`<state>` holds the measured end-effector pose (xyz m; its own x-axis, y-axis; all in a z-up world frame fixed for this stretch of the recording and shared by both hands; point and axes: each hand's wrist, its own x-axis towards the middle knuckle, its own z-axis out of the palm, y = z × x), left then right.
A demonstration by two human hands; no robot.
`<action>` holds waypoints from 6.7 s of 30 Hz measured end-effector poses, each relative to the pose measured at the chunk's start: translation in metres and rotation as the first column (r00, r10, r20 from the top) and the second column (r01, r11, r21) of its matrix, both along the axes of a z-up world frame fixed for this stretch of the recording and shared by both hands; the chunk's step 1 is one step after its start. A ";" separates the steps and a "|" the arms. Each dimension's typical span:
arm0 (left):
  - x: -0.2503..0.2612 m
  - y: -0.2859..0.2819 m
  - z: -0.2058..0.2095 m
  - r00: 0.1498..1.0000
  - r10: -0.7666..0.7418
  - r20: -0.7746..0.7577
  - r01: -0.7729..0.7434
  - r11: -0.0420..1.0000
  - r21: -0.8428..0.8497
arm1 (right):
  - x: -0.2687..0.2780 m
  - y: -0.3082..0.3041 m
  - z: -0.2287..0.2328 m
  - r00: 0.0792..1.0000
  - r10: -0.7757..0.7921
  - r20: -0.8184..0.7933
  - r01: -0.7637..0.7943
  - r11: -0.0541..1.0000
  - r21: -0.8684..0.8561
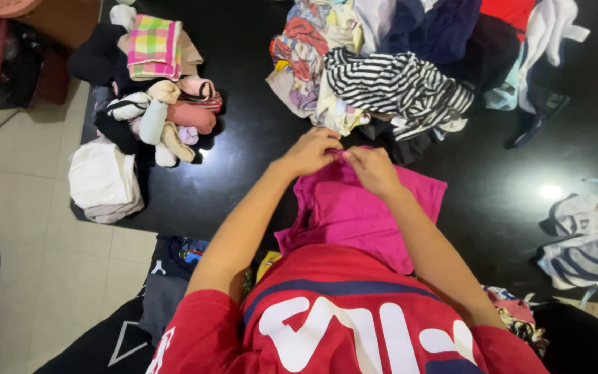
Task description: Folding a variety of garments including a pink shirt, a striped shirt, and shorts on a dark tabletop.
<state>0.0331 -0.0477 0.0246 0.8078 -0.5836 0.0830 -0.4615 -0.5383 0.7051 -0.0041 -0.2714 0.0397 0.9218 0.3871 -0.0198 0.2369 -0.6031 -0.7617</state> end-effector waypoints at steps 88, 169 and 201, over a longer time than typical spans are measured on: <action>-0.082 0.016 -0.051 0.877 0.437 0.200 -0.475 0.720 0.506 | -0.087 -0.149 -0.110 0.402 -0.915 -0.040 0.914 0.404 -0.041; -0.169 0.048 -0.021 0.961 -0.253 0.115 0.165 0.853 0.495 | -0.185 0.023 -0.068 0.910 -0.333 0.245 0.404 0.844 -0.351; -0.144 0.030 -0.012 0.702 0.690 0.173 -0.666 0.553 0.500 | -0.122 -0.092 -0.059 0.961 -0.075 0.265 0.192 0.872 -0.451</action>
